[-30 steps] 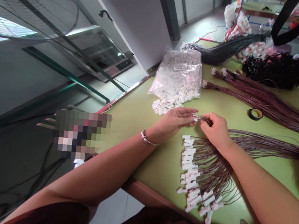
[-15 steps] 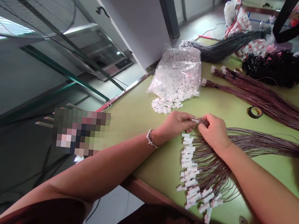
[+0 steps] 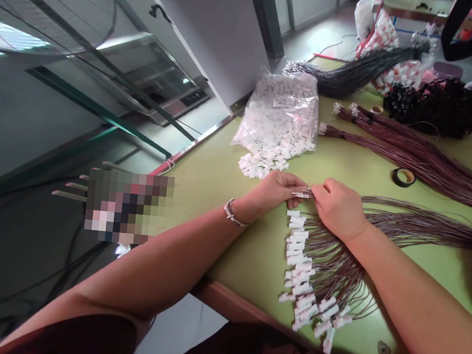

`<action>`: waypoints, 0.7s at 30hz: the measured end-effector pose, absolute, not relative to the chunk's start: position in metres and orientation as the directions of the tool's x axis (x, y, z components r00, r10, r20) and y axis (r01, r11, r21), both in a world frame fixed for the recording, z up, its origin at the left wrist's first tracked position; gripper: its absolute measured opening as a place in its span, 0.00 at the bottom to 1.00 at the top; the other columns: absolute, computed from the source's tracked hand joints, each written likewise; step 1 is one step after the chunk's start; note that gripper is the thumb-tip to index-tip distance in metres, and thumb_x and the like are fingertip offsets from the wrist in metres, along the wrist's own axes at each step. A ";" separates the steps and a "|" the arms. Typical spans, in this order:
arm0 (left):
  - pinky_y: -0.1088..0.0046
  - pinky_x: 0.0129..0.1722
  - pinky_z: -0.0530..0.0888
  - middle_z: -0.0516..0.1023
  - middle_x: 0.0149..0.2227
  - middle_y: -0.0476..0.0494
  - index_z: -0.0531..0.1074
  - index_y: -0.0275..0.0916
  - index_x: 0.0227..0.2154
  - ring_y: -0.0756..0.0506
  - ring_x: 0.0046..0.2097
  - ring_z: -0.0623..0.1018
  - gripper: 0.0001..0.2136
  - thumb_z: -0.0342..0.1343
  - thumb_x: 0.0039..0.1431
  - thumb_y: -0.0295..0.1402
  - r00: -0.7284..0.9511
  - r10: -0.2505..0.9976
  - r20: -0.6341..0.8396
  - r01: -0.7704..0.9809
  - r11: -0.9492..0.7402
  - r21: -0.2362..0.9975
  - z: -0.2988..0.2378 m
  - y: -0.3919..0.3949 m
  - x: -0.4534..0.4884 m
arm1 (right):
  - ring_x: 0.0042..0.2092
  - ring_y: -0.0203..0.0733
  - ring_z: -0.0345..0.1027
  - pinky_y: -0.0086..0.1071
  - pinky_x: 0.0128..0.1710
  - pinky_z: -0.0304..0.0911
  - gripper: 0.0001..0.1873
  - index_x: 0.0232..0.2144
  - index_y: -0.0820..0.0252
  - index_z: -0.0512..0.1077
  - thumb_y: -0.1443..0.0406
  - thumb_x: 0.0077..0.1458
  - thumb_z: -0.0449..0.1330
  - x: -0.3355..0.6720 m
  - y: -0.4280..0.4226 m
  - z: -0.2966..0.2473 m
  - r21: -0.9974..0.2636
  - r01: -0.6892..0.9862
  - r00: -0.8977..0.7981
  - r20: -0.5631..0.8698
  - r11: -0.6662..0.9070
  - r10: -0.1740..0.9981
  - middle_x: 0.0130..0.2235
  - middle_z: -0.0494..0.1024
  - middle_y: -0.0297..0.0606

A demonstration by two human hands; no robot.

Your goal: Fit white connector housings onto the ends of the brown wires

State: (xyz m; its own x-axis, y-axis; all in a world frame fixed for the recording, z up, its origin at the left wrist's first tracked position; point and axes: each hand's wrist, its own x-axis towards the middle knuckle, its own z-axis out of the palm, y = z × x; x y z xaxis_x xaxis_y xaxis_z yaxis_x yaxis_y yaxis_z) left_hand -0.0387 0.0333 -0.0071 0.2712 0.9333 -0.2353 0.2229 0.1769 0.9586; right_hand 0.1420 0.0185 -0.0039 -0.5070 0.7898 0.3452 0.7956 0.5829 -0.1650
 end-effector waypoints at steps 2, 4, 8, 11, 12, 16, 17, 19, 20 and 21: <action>0.80 0.18 0.68 0.71 0.16 0.49 0.76 0.31 0.25 0.55 0.17 0.68 0.07 0.60 0.52 0.31 0.292 0.925 -0.244 0.218 0.184 0.959 -0.005 0.034 -0.040 | 0.30 0.40 0.61 0.31 0.29 0.51 0.12 0.29 0.60 0.73 0.66 0.57 0.50 0.142 0.018 -0.003 -0.071 0.794 -0.544 0.361 0.604 0.758 0.29 0.73 0.41; 0.80 0.18 0.67 0.72 0.17 0.49 0.76 0.31 0.26 0.55 0.18 0.68 0.06 0.61 0.51 0.30 0.303 0.921 -0.244 0.202 0.188 0.961 -0.004 0.034 -0.041 | 0.29 0.40 0.61 0.32 0.29 0.51 0.10 0.28 0.62 0.72 0.67 0.55 0.51 0.142 0.019 -0.005 -0.061 0.791 -0.539 0.403 0.609 0.740 0.28 0.72 0.41; 0.81 0.19 0.68 0.73 0.19 0.50 0.77 0.31 0.28 0.56 0.19 0.69 0.03 0.59 0.49 0.23 0.301 0.926 -0.229 0.182 0.180 0.967 -0.009 0.034 -0.040 | 0.29 0.40 0.63 0.31 0.29 0.54 0.07 0.28 0.62 0.72 0.69 0.50 0.53 0.141 0.025 -0.012 -0.182 0.772 -0.485 0.450 0.609 0.750 0.28 0.74 0.41; 0.80 0.21 0.69 0.73 0.19 0.51 0.76 0.32 0.28 0.56 0.19 0.69 0.04 0.58 0.48 0.23 0.272 0.942 -0.196 0.166 0.155 0.974 -0.014 0.033 -0.038 | 0.29 0.39 0.64 0.31 0.30 0.56 0.05 0.26 0.60 0.71 0.69 0.47 0.54 0.141 0.027 -0.014 -0.337 0.751 -0.417 0.426 0.568 0.803 0.26 0.74 0.38; 0.80 0.21 0.69 0.72 0.18 0.51 0.76 0.32 0.28 0.56 0.19 0.70 0.03 0.58 0.48 0.23 0.260 0.948 -0.182 0.169 0.141 0.975 -0.016 0.032 -0.037 | 0.28 0.38 0.64 0.30 0.30 0.56 0.05 0.25 0.59 0.70 0.69 0.46 0.54 0.141 0.027 -0.014 -0.399 0.740 -0.384 0.410 0.542 0.827 0.26 0.74 0.36; 0.81 0.22 0.68 0.70 0.16 0.52 0.75 0.32 0.27 0.56 0.19 0.69 0.03 0.60 0.48 0.27 0.213 0.967 -0.142 0.219 0.094 0.971 -0.018 0.030 -0.035 | 0.25 0.35 0.63 0.29 0.28 0.56 0.04 0.24 0.59 0.70 0.68 0.44 0.55 0.141 0.027 -0.015 -0.601 0.676 -0.273 0.332 0.426 0.903 0.23 0.73 0.33; 0.81 0.21 0.68 0.70 0.16 0.52 0.75 0.32 0.26 0.56 0.19 0.69 0.03 0.61 0.48 0.28 0.205 0.969 -0.135 0.230 0.086 0.969 -0.017 0.030 -0.034 | 0.24 0.35 0.62 0.29 0.28 0.56 0.04 0.24 0.60 0.70 0.68 0.44 0.55 0.140 0.027 -0.015 -0.627 0.665 -0.259 0.316 0.406 0.913 0.22 0.73 0.32; 0.81 0.21 0.67 0.70 0.16 0.52 0.75 0.33 0.26 0.56 0.19 0.68 0.03 0.61 0.48 0.28 0.203 0.971 -0.124 0.249 0.071 0.966 -0.016 0.029 -0.033 | 0.24 0.35 0.62 0.29 0.28 0.56 0.04 0.24 0.60 0.71 0.68 0.43 0.56 0.139 0.027 -0.015 -0.649 0.658 -0.249 0.292 0.382 0.924 0.22 0.73 0.33; 0.81 0.21 0.67 0.69 0.16 0.52 0.75 0.33 0.25 0.56 0.19 0.68 0.03 0.61 0.48 0.28 0.207 0.971 -0.117 0.257 0.061 0.964 -0.015 0.028 -0.032 | 0.24 0.35 0.62 0.29 0.28 0.56 0.04 0.23 0.60 0.71 0.68 0.43 0.56 0.138 0.027 -0.015 -0.652 0.659 -0.247 0.282 0.375 0.927 0.22 0.73 0.33; 0.81 0.21 0.66 0.69 0.16 0.52 0.75 0.33 0.25 0.55 0.19 0.68 0.04 0.61 0.47 0.29 0.210 0.972 -0.108 0.265 0.050 0.963 -0.015 0.028 -0.032 | 0.24 0.35 0.62 0.29 0.28 0.56 0.03 0.23 0.60 0.71 0.68 0.43 0.56 0.137 0.027 -0.015 -0.654 0.661 -0.247 0.273 0.367 0.930 0.22 0.73 0.33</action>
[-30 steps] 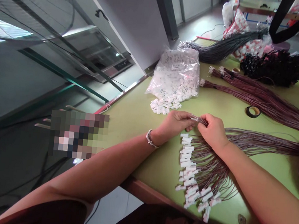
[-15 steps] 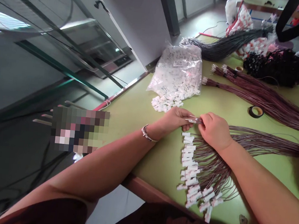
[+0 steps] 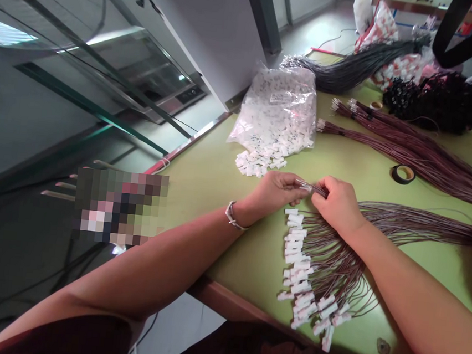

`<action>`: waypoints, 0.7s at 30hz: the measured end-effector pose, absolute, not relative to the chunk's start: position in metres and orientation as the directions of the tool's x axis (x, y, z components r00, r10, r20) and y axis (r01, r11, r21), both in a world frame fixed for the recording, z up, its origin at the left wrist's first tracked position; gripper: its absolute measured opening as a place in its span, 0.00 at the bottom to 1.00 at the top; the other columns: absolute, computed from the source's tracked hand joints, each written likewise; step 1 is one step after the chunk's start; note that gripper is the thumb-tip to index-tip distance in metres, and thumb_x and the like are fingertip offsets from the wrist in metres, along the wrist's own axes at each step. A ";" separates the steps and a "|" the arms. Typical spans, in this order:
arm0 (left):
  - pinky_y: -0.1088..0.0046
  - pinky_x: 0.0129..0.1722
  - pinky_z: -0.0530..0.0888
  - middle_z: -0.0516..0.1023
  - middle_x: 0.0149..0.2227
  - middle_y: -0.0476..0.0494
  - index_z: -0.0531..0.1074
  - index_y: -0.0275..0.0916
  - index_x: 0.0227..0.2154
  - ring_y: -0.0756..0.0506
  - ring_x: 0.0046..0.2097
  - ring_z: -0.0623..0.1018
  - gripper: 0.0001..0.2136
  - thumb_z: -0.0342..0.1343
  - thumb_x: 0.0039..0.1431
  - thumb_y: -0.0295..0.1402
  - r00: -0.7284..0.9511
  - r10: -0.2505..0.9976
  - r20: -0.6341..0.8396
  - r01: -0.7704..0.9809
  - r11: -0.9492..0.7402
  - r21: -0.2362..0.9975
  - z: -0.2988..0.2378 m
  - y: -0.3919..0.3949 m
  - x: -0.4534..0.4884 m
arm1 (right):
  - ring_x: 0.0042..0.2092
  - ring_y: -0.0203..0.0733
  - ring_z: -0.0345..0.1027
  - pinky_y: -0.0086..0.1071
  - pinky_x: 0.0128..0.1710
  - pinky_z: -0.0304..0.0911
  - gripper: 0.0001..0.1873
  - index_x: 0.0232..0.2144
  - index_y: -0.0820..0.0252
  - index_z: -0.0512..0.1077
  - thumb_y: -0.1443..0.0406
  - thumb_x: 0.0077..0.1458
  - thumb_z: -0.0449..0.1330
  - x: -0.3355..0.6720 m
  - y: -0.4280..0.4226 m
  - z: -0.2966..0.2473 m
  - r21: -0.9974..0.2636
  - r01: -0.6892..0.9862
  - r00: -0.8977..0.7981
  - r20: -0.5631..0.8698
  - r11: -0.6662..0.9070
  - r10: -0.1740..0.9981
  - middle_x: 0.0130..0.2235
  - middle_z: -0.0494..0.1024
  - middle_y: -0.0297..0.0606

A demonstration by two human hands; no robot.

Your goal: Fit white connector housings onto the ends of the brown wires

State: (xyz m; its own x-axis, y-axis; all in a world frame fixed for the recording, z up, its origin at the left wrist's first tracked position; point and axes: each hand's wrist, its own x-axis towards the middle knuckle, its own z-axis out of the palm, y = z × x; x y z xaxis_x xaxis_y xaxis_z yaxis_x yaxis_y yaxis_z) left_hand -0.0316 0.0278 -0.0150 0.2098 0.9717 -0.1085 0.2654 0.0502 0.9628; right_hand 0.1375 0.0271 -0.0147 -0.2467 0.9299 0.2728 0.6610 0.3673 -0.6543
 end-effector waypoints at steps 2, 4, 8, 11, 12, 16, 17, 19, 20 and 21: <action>0.80 0.20 0.66 0.70 0.16 0.52 0.75 0.33 0.25 0.55 0.20 0.68 0.04 0.61 0.48 0.30 0.212 0.972 -0.100 0.278 0.038 0.960 -0.015 0.027 -0.029 | 0.24 0.35 0.62 0.29 0.28 0.56 0.03 0.23 0.60 0.71 0.67 0.43 0.57 0.136 0.028 -0.015 -0.661 0.665 -0.234 0.257 0.347 0.938 0.22 0.73 0.34; 0.80 0.20 0.66 0.70 0.17 0.52 0.75 0.33 0.25 0.54 0.20 0.68 0.05 0.60 0.48 0.30 0.205 0.974 -0.102 0.296 0.037 0.955 -0.015 0.027 -0.026 | 0.24 0.36 0.62 0.29 0.27 0.55 0.03 0.24 0.60 0.71 0.67 0.43 0.57 0.136 0.029 -0.016 -0.667 0.669 -0.216 0.247 0.328 0.945 0.22 0.73 0.34; 0.79 0.22 0.65 0.72 0.20 0.50 0.76 0.33 0.27 0.54 0.22 0.68 0.05 0.59 0.50 0.31 0.210 0.976 -0.055 0.383 -0.030 0.923 -0.015 0.027 -0.026 | 0.24 0.35 0.60 0.29 0.26 0.54 0.04 0.22 0.60 0.71 0.65 0.43 0.58 0.138 0.030 -0.018 -0.712 0.637 -0.226 0.194 0.295 0.955 0.21 0.72 0.33; 0.78 0.24 0.66 0.76 0.25 0.46 0.77 0.33 0.29 0.53 0.24 0.69 0.06 0.59 0.50 0.31 0.341 0.940 -0.005 0.474 -0.168 0.864 -0.010 0.025 -0.035 | 0.24 0.35 0.61 0.29 0.26 0.54 0.07 0.23 0.61 0.72 0.63 0.45 0.58 0.142 0.033 -0.016 -0.804 0.543 -0.220 0.143 0.243 0.965 0.21 0.72 0.33; 0.77 0.26 0.67 0.77 0.26 0.46 0.77 0.34 0.30 0.53 0.25 0.70 0.06 0.59 0.50 0.30 0.440 0.898 0.000 0.489 -0.240 0.839 -0.007 0.023 -0.040 | 0.24 0.35 0.61 0.30 0.26 0.55 0.08 0.24 0.61 0.73 0.61 0.45 0.59 0.143 0.034 -0.015 -0.845 0.492 -0.194 0.128 0.209 0.973 0.22 0.73 0.33; 0.75 0.35 0.70 0.78 0.29 0.45 0.78 0.38 0.29 0.49 0.33 0.74 0.06 0.57 0.53 0.32 0.780 0.625 -0.009 0.422 -0.517 0.745 0.006 0.025 -0.060 | 0.23 0.33 0.58 0.29 0.23 0.53 0.13 0.28 0.61 0.74 0.57 0.43 0.62 0.143 0.038 -0.011 -0.951 0.304 -0.148 0.009 0.054 0.989 0.22 0.71 0.32; 0.74 0.36 0.71 0.78 0.30 0.44 0.78 0.39 0.29 0.49 0.34 0.74 0.07 0.56 0.55 0.33 0.744 0.668 -0.003 0.480 -0.531 0.698 0.007 0.027 -0.064 | 0.22 0.32 0.56 0.28 0.22 0.51 0.14 0.29 0.62 0.75 0.57 0.42 0.63 0.142 0.038 -0.010 -0.957 0.289 -0.159 -0.012 0.035 0.987 0.21 0.69 0.31; 0.71 0.37 0.71 0.77 0.32 0.42 0.78 0.38 0.31 0.47 0.35 0.74 0.10 0.52 0.59 0.34 0.490 0.870 0.061 0.712 -0.440 0.547 0.007 0.036 -0.069 | 0.21 0.31 0.54 0.28 0.21 0.49 0.15 0.30 0.62 0.74 0.57 0.40 0.64 0.140 0.038 -0.010 -0.964 0.264 -0.167 -0.030 0.015 0.985 0.20 0.66 0.29; 0.69 0.37 0.70 0.77 0.33 0.41 0.78 0.38 0.33 0.46 0.36 0.74 0.11 0.50 0.60 0.33 0.328 0.938 0.113 0.819 -0.342 0.461 0.006 0.042 -0.069 | 0.21 0.31 0.54 0.28 0.21 0.50 0.14 0.30 0.62 0.74 0.58 0.40 0.63 0.139 0.037 -0.010 -0.968 0.250 -0.163 -0.039 0.003 0.986 0.20 0.67 0.29; 0.68 0.38 0.70 0.76 0.35 0.40 0.77 0.37 0.35 0.45 0.37 0.74 0.11 0.49 0.60 0.32 0.208 0.967 0.149 0.889 -0.250 0.383 0.004 0.047 -0.068 | 0.21 0.31 0.54 0.28 0.21 0.50 0.13 0.29 0.62 0.74 0.58 0.42 0.62 0.138 0.037 -0.011 -0.971 0.240 -0.156 -0.049 -0.010 0.987 0.20 0.67 0.29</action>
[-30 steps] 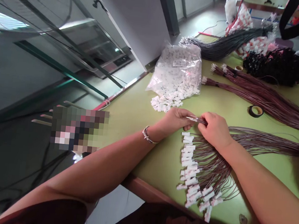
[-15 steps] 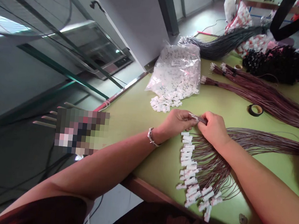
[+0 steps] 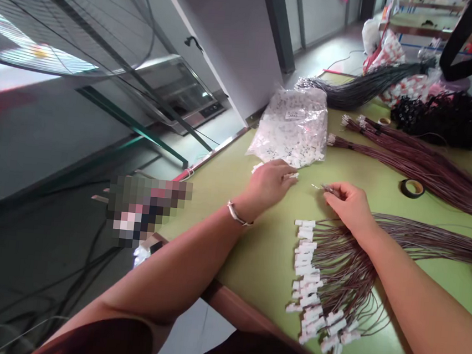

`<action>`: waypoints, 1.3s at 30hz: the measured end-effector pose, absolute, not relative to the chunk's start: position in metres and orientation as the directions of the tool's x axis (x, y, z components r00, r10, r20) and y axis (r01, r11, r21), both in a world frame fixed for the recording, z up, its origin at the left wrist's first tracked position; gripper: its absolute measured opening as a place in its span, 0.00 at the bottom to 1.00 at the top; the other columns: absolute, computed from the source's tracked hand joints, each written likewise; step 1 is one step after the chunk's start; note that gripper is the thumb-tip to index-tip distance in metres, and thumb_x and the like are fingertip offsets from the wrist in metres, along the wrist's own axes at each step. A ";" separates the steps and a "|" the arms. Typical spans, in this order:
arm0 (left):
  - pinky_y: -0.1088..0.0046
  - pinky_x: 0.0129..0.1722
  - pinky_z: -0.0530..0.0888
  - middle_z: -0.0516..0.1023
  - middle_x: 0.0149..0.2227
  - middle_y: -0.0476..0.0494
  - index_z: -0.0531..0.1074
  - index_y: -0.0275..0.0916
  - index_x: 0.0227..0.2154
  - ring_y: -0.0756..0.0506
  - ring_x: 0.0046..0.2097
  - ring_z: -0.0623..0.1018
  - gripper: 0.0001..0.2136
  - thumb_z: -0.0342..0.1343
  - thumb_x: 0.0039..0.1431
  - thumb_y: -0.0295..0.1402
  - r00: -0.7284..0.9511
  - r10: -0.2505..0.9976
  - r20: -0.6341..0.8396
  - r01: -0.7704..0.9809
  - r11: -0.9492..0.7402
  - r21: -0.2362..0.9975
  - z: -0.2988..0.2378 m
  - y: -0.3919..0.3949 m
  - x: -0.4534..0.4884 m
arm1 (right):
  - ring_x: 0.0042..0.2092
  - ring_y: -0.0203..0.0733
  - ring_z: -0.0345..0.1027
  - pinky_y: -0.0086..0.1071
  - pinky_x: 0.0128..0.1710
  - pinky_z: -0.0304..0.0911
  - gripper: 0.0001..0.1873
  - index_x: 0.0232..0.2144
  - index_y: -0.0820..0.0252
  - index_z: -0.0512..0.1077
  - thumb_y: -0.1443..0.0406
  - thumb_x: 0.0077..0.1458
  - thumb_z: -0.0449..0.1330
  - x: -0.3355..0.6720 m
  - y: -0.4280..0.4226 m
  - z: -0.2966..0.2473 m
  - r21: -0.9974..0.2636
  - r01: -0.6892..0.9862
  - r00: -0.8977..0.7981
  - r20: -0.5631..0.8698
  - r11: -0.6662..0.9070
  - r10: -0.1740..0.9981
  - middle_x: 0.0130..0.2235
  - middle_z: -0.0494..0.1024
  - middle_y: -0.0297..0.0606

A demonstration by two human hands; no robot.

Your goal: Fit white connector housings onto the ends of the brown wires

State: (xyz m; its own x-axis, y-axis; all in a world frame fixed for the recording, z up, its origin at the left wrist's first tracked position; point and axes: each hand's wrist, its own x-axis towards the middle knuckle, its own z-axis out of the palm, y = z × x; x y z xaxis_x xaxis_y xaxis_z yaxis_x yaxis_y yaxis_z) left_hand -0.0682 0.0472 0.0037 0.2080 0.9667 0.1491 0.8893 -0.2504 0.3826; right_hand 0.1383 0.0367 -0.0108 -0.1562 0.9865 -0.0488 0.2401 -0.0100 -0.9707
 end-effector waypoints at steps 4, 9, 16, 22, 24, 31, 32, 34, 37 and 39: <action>0.68 0.35 0.69 0.74 0.36 0.37 0.76 0.34 0.35 0.43 0.37 0.74 0.12 0.47 0.60 0.28 0.172 0.983 0.069 0.970 -0.181 0.164 -0.006 0.060 -0.060 | 0.23 0.32 0.56 0.28 0.23 0.52 0.10 0.24 0.62 0.72 0.59 0.43 0.60 0.136 0.035 -0.012 -0.963 0.268 -0.112 -0.020 0.011 0.993 0.22 0.70 0.32; 0.69 0.35 0.68 0.73 0.34 0.38 0.78 0.37 0.35 0.43 0.36 0.74 0.13 0.47 0.58 0.26 0.229 0.966 0.122 0.911 -0.257 0.322 -0.011 0.055 -0.063 | 0.25 0.33 0.57 0.28 0.25 0.53 0.11 0.23 0.63 0.72 0.59 0.43 0.59 0.136 0.034 -0.010 -0.942 0.324 -0.100 0.055 0.084 0.993 0.22 0.69 0.32; 0.75 0.26 0.68 0.73 0.22 0.48 0.71 0.36 0.29 0.53 0.23 0.71 0.06 0.61 0.48 0.31 0.095 0.986 -0.135 0.091 0.126 0.988 -0.002 0.040 -0.061 | 0.23 0.32 0.52 0.27 0.23 0.50 0.08 0.18 0.60 0.66 0.62 0.42 0.57 0.133 0.026 0.000 -0.923 0.361 -0.043 0.130 0.137 0.991 0.19 0.60 0.28; 0.73 0.39 0.74 0.76 0.26 0.48 0.68 0.33 0.26 0.53 0.30 0.77 0.07 0.60 0.44 0.20 0.237 0.935 -0.263 -0.323 0.332 0.886 -0.002 0.032 -0.050 | 0.24 0.32 0.54 0.28 0.24 0.52 0.08 0.19 0.60 0.66 0.62 0.45 0.56 0.132 0.023 -0.004 -0.877 0.433 -0.049 0.211 0.211 0.976 0.19 0.62 0.29; 0.73 0.41 0.74 0.76 0.27 0.48 0.69 0.32 0.26 0.53 0.30 0.77 0.07 0.60 0.43 0.20 0.252 0.933 -0.257 -0.342 0.335 0.878 -0.003 0.032 -0.049 | 0.23 0.32 0.54 0.28 0.25 0.52 0.08 0.19 0.60 0.66 0.62 0.45 0.55 0.132 0.024 -0.006 -0.861 0.457 -0.049 0.226 0.223 0.973 0.19 0.62 0.29; 0.74 0.40 0.74 0.79 0.30 0.47 0.69 0.34 0.24 0.52 0.33 0.78 0.09 0.64 0.39 0.22 0.259 0.945 -0.201 -0.358 0.287 0.889 -0.002 0.030 -0.048 | 0.23 0.32 0.55 0.28 0.24 0.53 0.07 0.19 0.59 0.65 0.63 0.45 0.55 0.133 0.023 -0.006 -0.825 0.501 -0.049 0.275 0.262 0.960 0.18 0.64 0.29; 0.74 0.40 0.74 0.79 0.31 0.47 0.69 0.34 0.24 0.52 0.33 0.77 0.09 0.64 0.39 0.22 0.257 0.948 -0.187 -0.349 0.271 0.897 -0.003 0.030 -0.048 | 0.23 0.32 0.55 0.28 0.24 0.53 0.07 0.19 0.59 0.65 0.63 0.45 0.55 0.133 0.023 -0.006 -0.820 0.507 -0.048 0.280 0.265 0.959 0.19 0.64 0.29; 0.73 0.41 0.73 0.79 0.31 0.47 0.70 0.35 0.23 0.52 0.34 0.77 0.09 0.65 0.39 0.24 0.245 0.960 -0.139 -0.312 0.213 0.926 -0.006 0.031 -0.048 | 0.23 0.32 0.56 0.28 0.24 0.53 0.07 0.20 0.59 0.66 0.63 0.45 0.55 0.133 0.023 -0.007 -0.808 0.522 -0.045 0.292 0.272 0.955 0.19 0.64 0.29; 0.71 0.42 0.74 0.80 0.33 0.45 0.70 0.35 0.22 0.51 0.35 0.77 0.07 0.64 0.40 0.26 0.216 0.975 -0.047 -0.210 0.094 0.973 -0.009 0.030 -0.048 | 0.22 0.32 0.56 0.28 0.24 0.53 0.06 0.20 0.59 0.65 0.64 0.45 0.55 0.134 0.024 -0.009 -0.790 0.547 -0.043 0.305 0.278 0.951 0.19 0.65 0.29; 0.70 0.42 0.74 0.80 0.33 0.44 0.70 0.36 0.21 0.50 0.35 0.78 0.06 0.64 0.42 0.28 0.185 0.983 0.001 -0.122 0.022 0.992 -0.009 0.028 -0.047 | 0.22 0.32 0.56 0.28 0.25 0.54 0.06 0.20 0.59 0.65 0.64 0.45 0.54 0.134 0.023 -0.010 -0.776 0.563 -0.049 0.310 0.283 0.949 0.19 0.65 0.30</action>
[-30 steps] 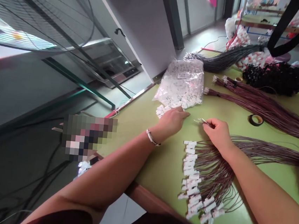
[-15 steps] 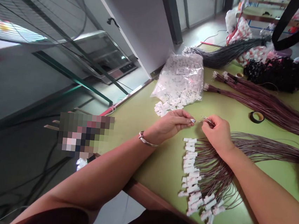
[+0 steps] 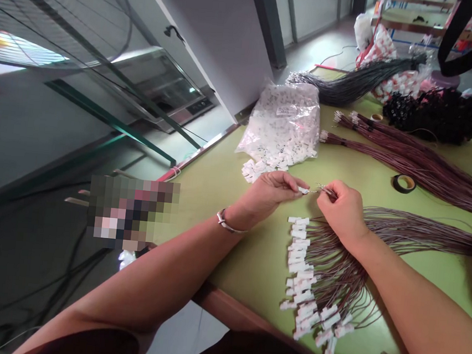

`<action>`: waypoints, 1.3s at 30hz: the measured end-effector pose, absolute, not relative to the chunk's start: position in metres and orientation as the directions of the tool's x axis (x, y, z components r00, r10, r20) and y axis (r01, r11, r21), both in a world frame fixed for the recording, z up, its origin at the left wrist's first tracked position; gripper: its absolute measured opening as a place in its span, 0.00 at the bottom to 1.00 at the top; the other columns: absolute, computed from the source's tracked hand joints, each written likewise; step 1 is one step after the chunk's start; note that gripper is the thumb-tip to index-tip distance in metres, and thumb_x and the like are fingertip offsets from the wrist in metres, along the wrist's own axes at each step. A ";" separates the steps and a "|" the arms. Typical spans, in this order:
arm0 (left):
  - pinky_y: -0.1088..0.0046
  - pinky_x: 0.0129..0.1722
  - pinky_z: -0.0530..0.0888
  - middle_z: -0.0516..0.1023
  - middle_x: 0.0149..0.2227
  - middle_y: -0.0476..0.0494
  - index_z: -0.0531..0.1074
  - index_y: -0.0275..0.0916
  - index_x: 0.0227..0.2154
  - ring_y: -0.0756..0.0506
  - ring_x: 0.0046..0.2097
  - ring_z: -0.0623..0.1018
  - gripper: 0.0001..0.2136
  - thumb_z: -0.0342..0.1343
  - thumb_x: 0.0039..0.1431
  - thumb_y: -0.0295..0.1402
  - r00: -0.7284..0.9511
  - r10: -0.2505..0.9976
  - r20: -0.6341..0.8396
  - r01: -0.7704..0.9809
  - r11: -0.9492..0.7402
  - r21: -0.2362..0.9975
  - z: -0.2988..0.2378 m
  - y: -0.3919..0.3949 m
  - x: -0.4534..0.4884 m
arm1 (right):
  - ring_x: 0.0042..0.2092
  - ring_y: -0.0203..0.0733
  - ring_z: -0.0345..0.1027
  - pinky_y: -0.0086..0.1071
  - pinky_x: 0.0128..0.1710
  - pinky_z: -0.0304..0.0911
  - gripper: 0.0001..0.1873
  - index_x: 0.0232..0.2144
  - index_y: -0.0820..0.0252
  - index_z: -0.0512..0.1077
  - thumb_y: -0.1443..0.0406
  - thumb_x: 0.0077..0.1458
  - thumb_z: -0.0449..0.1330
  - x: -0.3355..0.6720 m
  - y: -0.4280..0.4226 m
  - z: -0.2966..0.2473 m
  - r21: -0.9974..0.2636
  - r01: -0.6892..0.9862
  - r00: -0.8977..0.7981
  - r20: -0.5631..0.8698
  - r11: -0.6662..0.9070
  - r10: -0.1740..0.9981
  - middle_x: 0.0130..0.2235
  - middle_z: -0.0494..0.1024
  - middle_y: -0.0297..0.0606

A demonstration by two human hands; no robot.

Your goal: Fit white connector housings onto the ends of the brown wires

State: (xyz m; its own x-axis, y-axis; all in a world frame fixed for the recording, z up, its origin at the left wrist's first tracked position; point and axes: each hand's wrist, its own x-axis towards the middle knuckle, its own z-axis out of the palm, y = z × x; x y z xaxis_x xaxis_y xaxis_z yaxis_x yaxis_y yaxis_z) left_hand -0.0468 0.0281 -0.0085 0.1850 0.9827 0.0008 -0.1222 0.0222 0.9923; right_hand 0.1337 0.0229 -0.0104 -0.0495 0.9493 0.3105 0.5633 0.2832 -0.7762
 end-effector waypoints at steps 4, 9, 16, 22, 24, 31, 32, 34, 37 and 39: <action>0.69 0.43 0.75 0.81 0.33 0.43 0.72 0.37 0.18 0.48 0.37 0.78 0.05 0.62 0.44 0.27 0.127 0.986 0.105 0.100 -0.118 0.988 -0.008 0.025 -0.039 | 0.23 0.33 0.57 0.27 0.25 0.54 0.04 0.21 0.59 0.67 0.65 0.44 0.55 0.133 0.021 -0.011 -0.780 0.556 -0.064 0.305 0.288 0.950 0.20 0.67 0.30; 0.70 0.42 0.75 0.81 0.32 0.45 0.72 0.35 0.18 0.49 0.35 0.78 0.05 0.63 0.41 0.25 0.123 0.992 0.033 -0.130 -0.017 0.991 -0.016 0.028 -0.032 | 0.23 0.33 0.56 0.27 0.23 0.52 0.07 0.20 0.60 0.67 0.63 0.45 0.55 0.134 0.023 -0.007 -0.877 0.421 -0.099 0.211 0.233 0.972 0.20 0.66 0.30; 0.70 0.44 0.74 0.81 0.34 0.43 0.76 0.34 0.30 0.50 0.36 0.78 0.10 0.66 0.40 0.27 0.173 0.984 -0.038 -0.212 0.075 0.974 -0.016 0.028 -0.035 | 0.23 0.32 0.55 0.27 0.24 0.52 0.06 0.20 0.60 0.68 0.63 0.44 0.56 0.138 0.025 -0.011 -0.873 0.424 -0.103 0.218 0.241 0.971 0.19 0.65 0.29; 0.73 0.34 0.75 0.79 0.26 0.44 0.78 0.33 0.32 0.52 0.27 0.76 0.08 0.63 0.48 0.30 0.168 0.976 -0.137 -0.044 0.146 0.988 -0.007 0.027 -0.036 | 0.23 0.32 0.56 0.27 0.25 0.53 0.05 0.20 0.60 0.67 0.65 0.44 0.56 0.137 0.023 -0.009 -0.841 0.455 -0.109 0.275 0.294 0.955 0.20 0.66 0.30; 0.73 0.32 0.75 0.78 0.23 0.46 0.77 0.33 0.31 0.53 0.25 0.76 0.07 0.63 0.48 0.29 0.164 0.969 -0.187 -0.020 0.193 0.981 -0.004 0.027 -0.036 | 0.24 0.32 0.56 0.27 0.25 0.53 0.04 0.21 0.60 0.67 0.66 0.44 0.55 0.137 0.022 -0.008 -0.831 0.463 -0.109 0.292 0.308 0.950 0.20 0.66 0.30; 0.78 0.25 0.71 0.76 0.20 0.48 0.75 0.32 0.29 0.55 0.21 0.73 0.07 0.64 0.47 0.30 0.226 0.947 -0.230 -0.055 0.248 0.967 -0.005 0.030 -0.038 | 0.25 0.33 0.58 0.27 0.26 0.54 0.04 0.22 0.60 0.68 0.66 0.45 0.55 0.137 0.022 -0.013 -0.822 0.462 -0.124 0.313 0.334 0.942 0.21 0.68 0.30; 0.79 0.24 0.71 0.76 0.21 0.48 0.74 0.32 0.29 0.55 0.21 0.73 0.07 0.64 0.47 0.30 0.239 0.945 -0.223 -0.076 0.247 0.966 -0.006 0.030 -0.039 | 0.25 0.33 0.58 0.27 0.26 0.54 0.04 0.22 0.60 0.68 0.67 0.45 0.55 0.138 0.022 -0.014 -0.818 0.465 -0.137 0.310 0.337 0.941 0.21 0.68 0.30; 0.80 0.22 0.70 0.76 0.21 0.47 0.73 0.32 0.27 0.55 0.20 0.73 0.07 0.64 0.47 0.29 0.271 0.932 -0.239 -0.111 0.277 0.954 -0.007 0.031 -0.040 | 0.25 0.33 0.59 0.27 0.26 0.54 0.04 0.23 0.60 0.69 0.67 0.45 0.55 0.138 0.022 -0.015 -0.803 0.485 -0.185 0.294 0.347 0.938 0.22 0.69 0.30; 0.82 0.19 0.69 0.75 0.19 0.48 0.71 0.32 0.26 0.55 0.18 0.72 0.06 0.63 0.48 0.28 0.321 0.901 -0.292 -0.142 0.350 0.926 -0.005 0.031 -0.042 | 0.24 0.32 0.59 0.27 0.27 0.54 0.05 0.24 0.60 0.71 0.69 0.44 0.54 0.140 0.021 -0.015 -0.749 0.539 -0.270 0.278 0.384 0.922 0.21 0.70 0.30; 0.83 0.18 0.68 0.75 0.18 0.48 0.69 0.32 0.26 0.55 0.18 0.72 0.05 0.61 0.49 0.26 0.335 0.890 -0.310 -0.154 0.376 0.914 -0.003 0.031 -0.041 | 0.24 0.32 0.59 0.27 0.27 0.54 0.05 0.23 0.60 0.71 0.70 0.44 0.54 0.141 0.021 -0.015 -0.711 0.567 -0.294 0.297 0.416 0.908 0.21 0.70 0.30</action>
